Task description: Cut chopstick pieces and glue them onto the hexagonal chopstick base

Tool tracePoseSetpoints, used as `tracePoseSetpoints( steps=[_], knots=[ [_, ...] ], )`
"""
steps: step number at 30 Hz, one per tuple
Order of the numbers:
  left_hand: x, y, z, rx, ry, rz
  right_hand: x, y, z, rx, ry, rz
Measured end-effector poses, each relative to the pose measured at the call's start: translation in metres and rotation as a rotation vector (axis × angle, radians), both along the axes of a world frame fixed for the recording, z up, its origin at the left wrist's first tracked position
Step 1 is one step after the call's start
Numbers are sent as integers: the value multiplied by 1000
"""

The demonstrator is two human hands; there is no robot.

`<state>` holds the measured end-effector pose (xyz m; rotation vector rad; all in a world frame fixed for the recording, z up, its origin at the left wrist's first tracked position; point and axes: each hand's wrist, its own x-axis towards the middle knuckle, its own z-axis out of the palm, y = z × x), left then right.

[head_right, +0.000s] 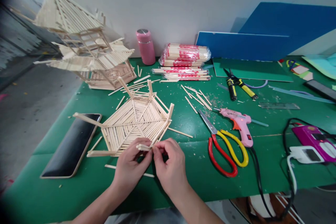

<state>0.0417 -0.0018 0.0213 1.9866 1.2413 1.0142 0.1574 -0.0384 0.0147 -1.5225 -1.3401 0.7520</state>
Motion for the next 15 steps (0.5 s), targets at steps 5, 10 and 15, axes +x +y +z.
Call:
tracePoseSetpoints(
  steps=[5,10,15],
  knots=[
    [0,0,-1,-10,-3,13,-3,0,0,-7,19,-17],
    [0,1,-2,-14,5,15,-4,0,0,-11,8,-30],
    [0,1,0,-19,-3,22,-4,0,-1,-2,-7,-42]
  ],
)
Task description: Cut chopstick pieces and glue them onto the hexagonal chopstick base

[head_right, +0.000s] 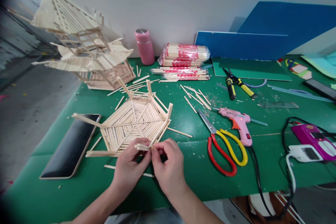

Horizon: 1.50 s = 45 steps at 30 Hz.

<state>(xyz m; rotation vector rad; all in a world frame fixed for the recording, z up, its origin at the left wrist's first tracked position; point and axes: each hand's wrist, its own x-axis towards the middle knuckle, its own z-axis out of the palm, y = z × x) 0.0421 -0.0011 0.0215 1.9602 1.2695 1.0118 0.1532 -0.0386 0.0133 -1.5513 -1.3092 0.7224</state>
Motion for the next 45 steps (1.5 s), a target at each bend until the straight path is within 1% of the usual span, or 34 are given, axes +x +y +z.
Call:
tracePoseSetpoints(
  steps=[3,5,8,10,11,13,17,19,22,26,32,38,42,45],
  knots=[
    [0,-2,1,-36,6,5,6,-4,2,31,-5,32],
    [0,-3,1,-54,22,11,15,-7,3,68,-42,32],
    [0,-5,-1,-61,53,19,36,-3,2,102,-127,-83],
    [0,-7,-1,-66,71,20,49,7,0,104,-155,-162],
    [0,-8,-1,-68,81,22,55,14,0,101,-162,-173],
    [1,-9,1,-68,106,33,61,30,-1,96,-167,-136],
    [1,-12,3,-36,111,52,62,57,-2,114,-154,26],
    [2,-12,4,-20,96,54,60,66,-3,135,-138,78],
    [2,-12,3,-8,79,53,60,71,-6,168,-112,101],
    [2,-13,4,3,67,38,64,69,-7,187,-86,101],
    [-2,-8,7,9,61,9,73,54,-4,160,-71,89],
    [-17,10,8,7,87,-45,80,36,-6,136,-48,89],
    [-27,23,7,-2,108,-105,76,21,-7,116,-63,76],
    [-31,33,7,-1,112,-122,74,12,-7,111,-115,67]
  ],
)
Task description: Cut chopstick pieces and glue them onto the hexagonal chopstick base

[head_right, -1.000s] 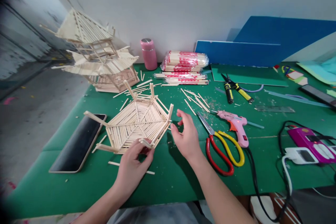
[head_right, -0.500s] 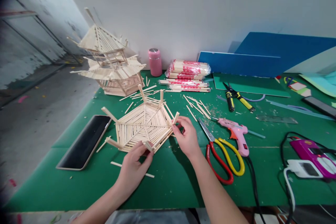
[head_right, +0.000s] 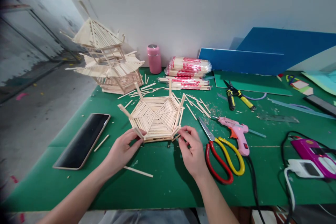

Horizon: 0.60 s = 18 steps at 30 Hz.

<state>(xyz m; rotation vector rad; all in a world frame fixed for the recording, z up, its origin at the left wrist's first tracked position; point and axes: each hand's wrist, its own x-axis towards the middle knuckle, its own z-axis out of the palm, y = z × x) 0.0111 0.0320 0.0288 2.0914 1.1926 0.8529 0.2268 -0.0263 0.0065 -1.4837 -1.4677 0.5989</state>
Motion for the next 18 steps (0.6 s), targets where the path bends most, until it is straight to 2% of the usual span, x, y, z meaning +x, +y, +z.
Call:
tracePoseSetpoints(
  steps=[7,14,18],
  knots=[
    [-1,9,0,-6,9,27,14,5,-7,-31,-290,-78],
    [-2,2,-2,-35,5,48,30,15,6,-110,-525,201],
    [-5,5,-2,-83,1,16,41,10,17,-143,-600,283]
  ],
)
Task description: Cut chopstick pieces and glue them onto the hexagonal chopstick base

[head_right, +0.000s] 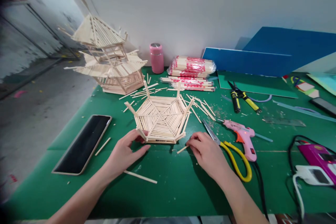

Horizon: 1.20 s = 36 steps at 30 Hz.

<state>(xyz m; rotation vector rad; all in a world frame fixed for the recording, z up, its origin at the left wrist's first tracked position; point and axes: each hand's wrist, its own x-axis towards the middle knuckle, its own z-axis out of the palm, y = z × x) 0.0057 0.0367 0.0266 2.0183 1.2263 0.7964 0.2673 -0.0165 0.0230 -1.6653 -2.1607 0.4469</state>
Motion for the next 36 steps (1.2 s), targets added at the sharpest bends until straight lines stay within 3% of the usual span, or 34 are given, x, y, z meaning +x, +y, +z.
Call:
tracePoseSetpoints(
  steps=[4,17,27,36],
  knots=[
    [-4,7,-1,-76,-34,-42,1,-7,4,3,-50,-25],
    [-8,15,0,-125,-64,-117,-37,-17,-2,36,353,-279],
    [-6,19,-2,-124,-62,-149,-52,-6,-12,116,491,-297],
    [-7,17,0,-121,-58,-165,-52,-5,-15,129,487,-315]
  ],
)
